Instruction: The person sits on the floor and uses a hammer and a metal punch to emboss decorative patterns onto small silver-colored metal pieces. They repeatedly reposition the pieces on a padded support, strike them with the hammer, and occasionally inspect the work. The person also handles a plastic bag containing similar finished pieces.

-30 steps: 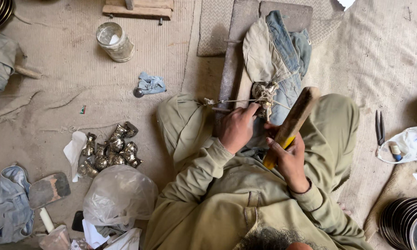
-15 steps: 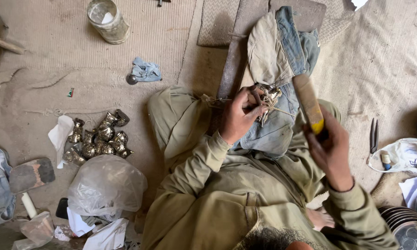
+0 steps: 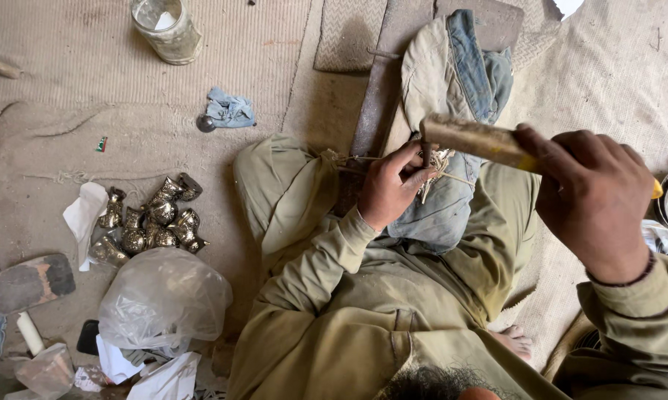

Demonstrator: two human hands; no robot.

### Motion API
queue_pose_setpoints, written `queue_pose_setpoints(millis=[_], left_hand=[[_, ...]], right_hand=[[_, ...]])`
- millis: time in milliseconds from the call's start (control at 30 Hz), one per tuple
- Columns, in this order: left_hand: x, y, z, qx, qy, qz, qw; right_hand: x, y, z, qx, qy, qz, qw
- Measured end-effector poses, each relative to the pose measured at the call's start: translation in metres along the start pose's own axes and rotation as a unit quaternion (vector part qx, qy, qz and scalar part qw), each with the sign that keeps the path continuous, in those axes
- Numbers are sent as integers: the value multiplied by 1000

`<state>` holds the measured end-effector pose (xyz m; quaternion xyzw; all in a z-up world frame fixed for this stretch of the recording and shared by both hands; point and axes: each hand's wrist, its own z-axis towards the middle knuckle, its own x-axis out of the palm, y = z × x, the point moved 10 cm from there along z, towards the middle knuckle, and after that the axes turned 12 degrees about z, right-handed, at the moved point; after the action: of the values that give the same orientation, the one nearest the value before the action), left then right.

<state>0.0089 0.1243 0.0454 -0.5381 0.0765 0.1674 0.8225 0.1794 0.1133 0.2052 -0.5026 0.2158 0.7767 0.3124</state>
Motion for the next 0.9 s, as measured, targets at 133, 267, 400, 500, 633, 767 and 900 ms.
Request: queue_pose_setpoints(millis=[133,267,400,500,633,767,900], left_hand=[[-2,-1,-3,9,-20,5,1000],[1,4,1,-10,0,-10,1000],[1,0,-2,24,-5,-6,1000],[2,3,-2,21,-10,4,1000],[5,7,-2,11,7,10,1000],[3,2,-5,22,-1,14,1000],[0,-3,-5,21,-15,32,999]], right_hand=[[6,-5,-7,28,13,-52,998],[-8,-6,-6,11,-51,-1,999],[0,-3,-2,-11,-19,-70,997],[2,-5,-6,-11,-15,-66,998],[9,-13,-15,-2,8,-115,993],[5,-16,-21,21,-23,-45,999],[5,-11,-21,12,1,-76,997]])
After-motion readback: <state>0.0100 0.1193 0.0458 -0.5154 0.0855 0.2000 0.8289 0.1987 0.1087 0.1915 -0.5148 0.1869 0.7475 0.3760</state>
